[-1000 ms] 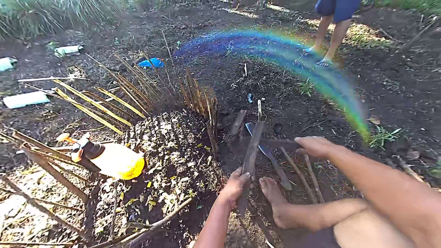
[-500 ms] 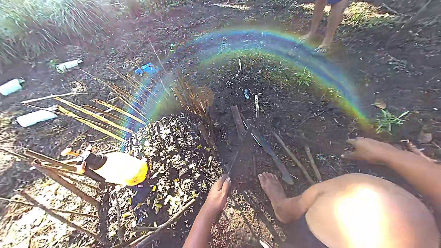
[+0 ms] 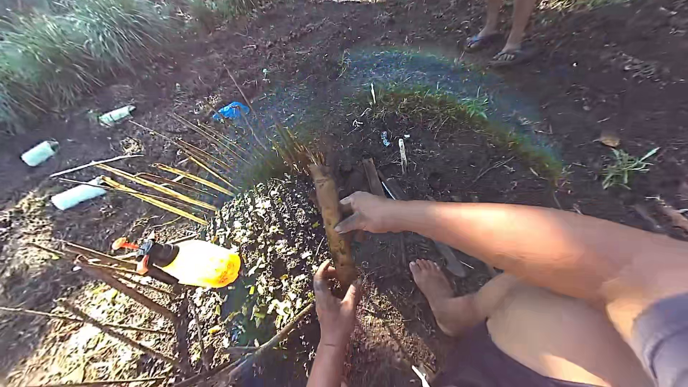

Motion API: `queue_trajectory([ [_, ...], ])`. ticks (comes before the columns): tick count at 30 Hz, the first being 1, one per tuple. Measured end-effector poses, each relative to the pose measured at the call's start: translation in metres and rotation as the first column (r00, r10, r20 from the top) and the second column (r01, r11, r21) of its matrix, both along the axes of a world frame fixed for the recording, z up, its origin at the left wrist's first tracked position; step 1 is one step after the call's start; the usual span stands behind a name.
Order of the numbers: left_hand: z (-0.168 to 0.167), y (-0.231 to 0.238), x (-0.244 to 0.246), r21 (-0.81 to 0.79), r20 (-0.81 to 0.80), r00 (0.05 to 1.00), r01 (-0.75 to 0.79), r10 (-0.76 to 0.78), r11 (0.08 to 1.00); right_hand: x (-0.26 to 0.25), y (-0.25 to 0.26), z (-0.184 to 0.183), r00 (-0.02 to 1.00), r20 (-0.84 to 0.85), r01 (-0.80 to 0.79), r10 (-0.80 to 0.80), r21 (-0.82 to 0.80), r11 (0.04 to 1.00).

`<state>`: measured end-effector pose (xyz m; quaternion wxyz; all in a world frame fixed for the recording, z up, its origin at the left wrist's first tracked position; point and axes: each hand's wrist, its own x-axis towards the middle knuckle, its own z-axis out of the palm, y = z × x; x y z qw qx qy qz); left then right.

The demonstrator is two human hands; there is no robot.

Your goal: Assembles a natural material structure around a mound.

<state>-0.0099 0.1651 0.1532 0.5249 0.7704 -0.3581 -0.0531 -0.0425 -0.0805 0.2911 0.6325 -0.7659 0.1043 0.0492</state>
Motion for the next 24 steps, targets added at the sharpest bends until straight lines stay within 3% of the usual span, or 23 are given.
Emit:
queue_trajectory([
  [2,0.033,0.011,0.027,-0.089,-0.077,0.996,-0.047,0.04,0.995,0.028,0.02,-0.007,0.974,0.061,-0.199,0.219,-0.236,0.951],
  [4,0.074,0.019,0.055,-0.19,-0.096,0.995,-0.03,0.012,0.981,0.048,0.041,-0.013,0.898,0.041,-0.363,0.439,-0.498,0.788],
  [7,0.126,0.027,0.082,-0.16,-0.143,0.986,0.059,-0.083,0.985,0.067,0.069,-0.026,0.832,-0.113,-0.478,0.543,-0.642,0.599],
  [9,0.137,0.03,0.09,-0.074,-0.204,0.97,0.122,-0.135,0.99,0.076,0.078,-0.033,0.838,-0.154,-0.492,0.523,-0.626,0.605],
  [12,0.124,0.029,0.096,0.032,-0.201,0.963,0.188,-0.177,0.982,0.084,0.075,-0.038,0.861,-0.183,-0.491,0.474,-0.546,0.679],
  [18,0.091,0.012,0.11,-0.035,-0.191,0.963,0.189,-0.193,0.981,0.101,0.052,-0.083,0.871,-0.068,-0.464,0.487,-0.442,0.768],
  [24,0.091,-0.01,0.112,-0.084,-0.095,0.98,0.166,-0.174,0.983,0.105,0.039,-0.082,0.893,-0.043,-0.424,0.448,-0.412,0.806],
])
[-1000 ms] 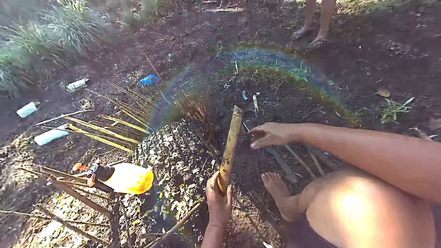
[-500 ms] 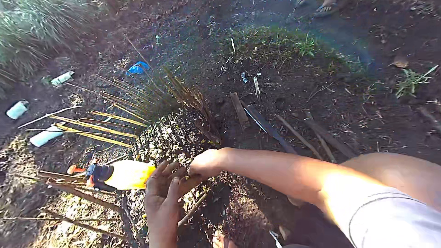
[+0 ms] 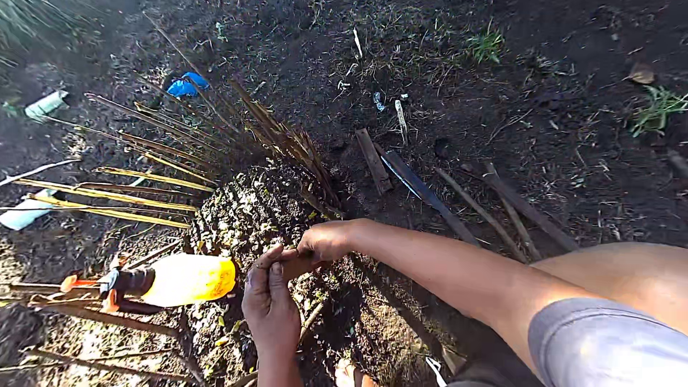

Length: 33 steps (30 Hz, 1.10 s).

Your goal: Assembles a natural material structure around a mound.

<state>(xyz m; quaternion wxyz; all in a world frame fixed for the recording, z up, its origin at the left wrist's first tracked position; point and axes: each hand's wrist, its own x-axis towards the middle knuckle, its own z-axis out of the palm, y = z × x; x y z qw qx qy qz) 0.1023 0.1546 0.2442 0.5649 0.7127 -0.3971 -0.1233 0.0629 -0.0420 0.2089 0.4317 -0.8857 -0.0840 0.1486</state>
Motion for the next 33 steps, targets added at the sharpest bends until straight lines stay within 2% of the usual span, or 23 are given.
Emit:
queue_trajectory([
  [6,-0.012,-0.015,0.003,0.056,0.091,0.996,-0.02,0.015,0.998,-0.001,-0.013,-0.016,0.999,0.042,0.025,-0.025,0.0,1.0],
  [12,-0.017,-0.027,0.0,0.125,0.16,0.987,-0.016,-0.005,0.992,-0.004,-0.007,-0.042,0.987,-0.051,0.156,-0.152,0.078,0.985],
  [14,-0.018,-0.032,-0.003,0.095,0.131,0.991,-0.008,-0.005,0.995,-0.006,0.005,-0.053,0.969,-0.055,0.247,-0.242,0.1,0.964],
  [17,-0.019,-0.035,-0.003,-0.014,0.003,1.0,-0.016,0.016,1.0,-0.011,0.022,-0.062,0.908,-0.014,0.414,-0.418,0.164,0.895],
  [20,-0.025,-0.027,0.003,-0.072,-0.099,0.995,-0.011,0.004,0.997,-0.01,0.037,-0.063,0.864,-0.013,0.492,-0.504,0.238,0.837],
  [23,-0.035,-0.019,0.007,-0.076,-0.11,0.992,0.046,-0.054,0.996,-0.008,0.052,-0.06,0.833,-0.015,0.53,-0.553,0.307,0.79],
  [27,-0.053,-0.015,0.012,-0.095,-0.097,0.988,0.115,-0.124,0.989,-0.009,0.068,-0.073,0.762,0.021,0.619,-0.647,0.267,0.738],
  [31,-0.051,-0.017,0.013,-0.143,-0.093,0.99,0.093,-0.107,0.985,-0.012,0.076,-0.069,0.711,0.07,0.657,-0.699,0.287,0.697],
  [33,-0.044,-0.019,0.014,-0.158,-0.11,0.99,0.074,-0.092,0.985,-0.01,0.077,-0.066,0.68,0.162,0.655,-0.715,0.305,0.692],
])
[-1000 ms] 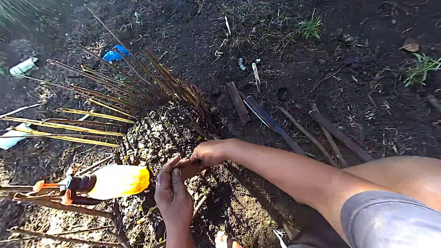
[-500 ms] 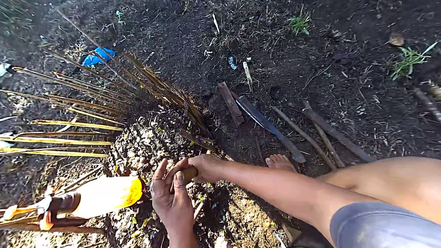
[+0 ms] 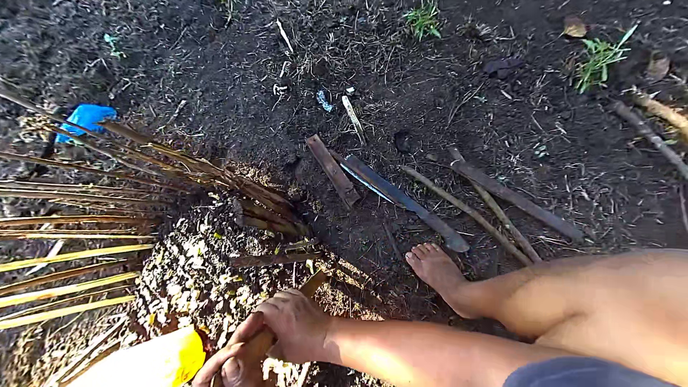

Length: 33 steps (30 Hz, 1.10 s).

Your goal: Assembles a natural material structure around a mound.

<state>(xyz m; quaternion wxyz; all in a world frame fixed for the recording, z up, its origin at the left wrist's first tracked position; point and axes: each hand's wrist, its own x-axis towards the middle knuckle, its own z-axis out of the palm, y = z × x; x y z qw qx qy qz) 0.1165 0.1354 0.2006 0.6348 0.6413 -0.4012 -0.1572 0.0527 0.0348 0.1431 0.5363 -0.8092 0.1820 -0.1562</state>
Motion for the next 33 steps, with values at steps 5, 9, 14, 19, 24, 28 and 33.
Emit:
queue_trajectory([
  [5,-0.003,-0.005,0.003,0.015,-0.024,1.0,0.014,-0.014,1.0,0.004,-0.001,-0.012,0.996,0.076,0.036,-0.035,-0.01,0.999],
  [9,-0.015,-0.013,-0.004,0.014,0.009,1.0,0.01,-0.01,1.0,0.002,-0.006,-0.025,0.999,0.046,0.007,-0.007,0.016,1.0],
  [14,-0.03,-0.014,-0.002,0.004,0.006,1.0,-0.01,0.01,1.0,0.006,-0.012,-0.033,0.997,-0.052,-0.061,0.062,0.01,0.998],
  [19,-0.051,-0.015,0.001,0.025,0.001,0.998,-0.059,0.059,0.998,0.012,-0.014,-0.054,0.99,-0.109,-0.095,0.092,-0.015,0.995],
  [24,-0.058,-0.027,-0.001,0.056,-0.013,0.997,-0.076,0.077,0.996,0.014,-0.025,-0.067,0.975,-0.152,-0.163,0.163,0.017,0.987],
  [28,-0.065,-0.035,0.001,0.049,-0.015,0.997,-0.07,0.071,0.996,0.016,-0.031,-0.075,0.974,-0.15,-0.167,0.17,0.027,0.986],
  [33,-0.078,-0.044,0.0,0.057,-0.011,0.998,-0.056,0.057,0.997,0.012,-0.038,-0.084,0.978,-0.134,-0.153,0.159,0.057,0.987],
])
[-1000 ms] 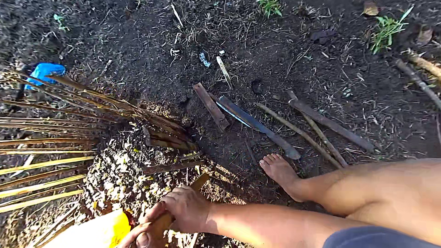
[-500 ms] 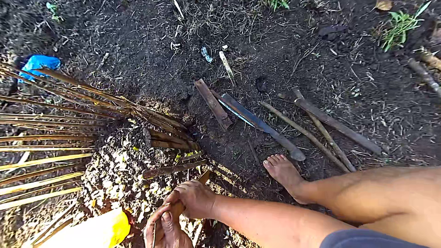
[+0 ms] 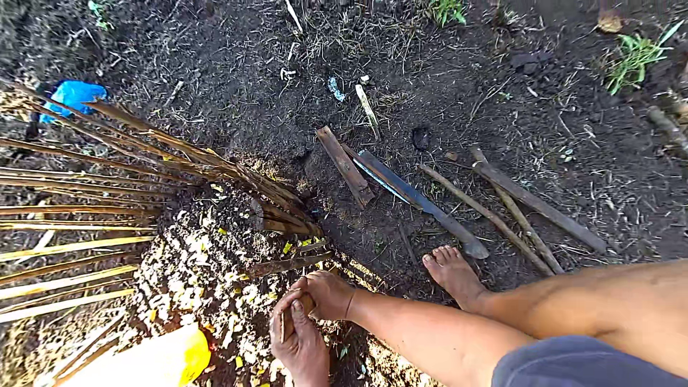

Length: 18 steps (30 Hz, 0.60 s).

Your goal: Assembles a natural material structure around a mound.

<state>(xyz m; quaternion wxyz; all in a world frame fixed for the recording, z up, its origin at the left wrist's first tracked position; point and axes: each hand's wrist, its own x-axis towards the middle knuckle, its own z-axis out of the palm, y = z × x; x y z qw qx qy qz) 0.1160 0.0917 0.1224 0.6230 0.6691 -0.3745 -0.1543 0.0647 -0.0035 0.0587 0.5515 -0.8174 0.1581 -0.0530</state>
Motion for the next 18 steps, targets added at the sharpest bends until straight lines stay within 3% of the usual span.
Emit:
queue_trajectory([
  [7,0.007,-0.007,-0.003,0.043,-0.072,0.997,-0.027,0.03,0.999,0.003,-0.001,-0.01,0.998,0.006,0.065,-0.065,0.004,0.998],
  [12,0.002,-0.014,-0.003,-0.248,-0.176,0.984,-0.027,-0.017,0.968,0.003,0.002,-0.02,0.997,0.042,0.059,-0.058,-0.016,0.998],
  [18,-0.014,-0.035,-0.003,-0.39,-0.156,0.988,-0.054,-0.008,0.919,-0.003,0.0,-0.021,0.99,0.128,0.065,-0.059,-0.044,0.997],
])
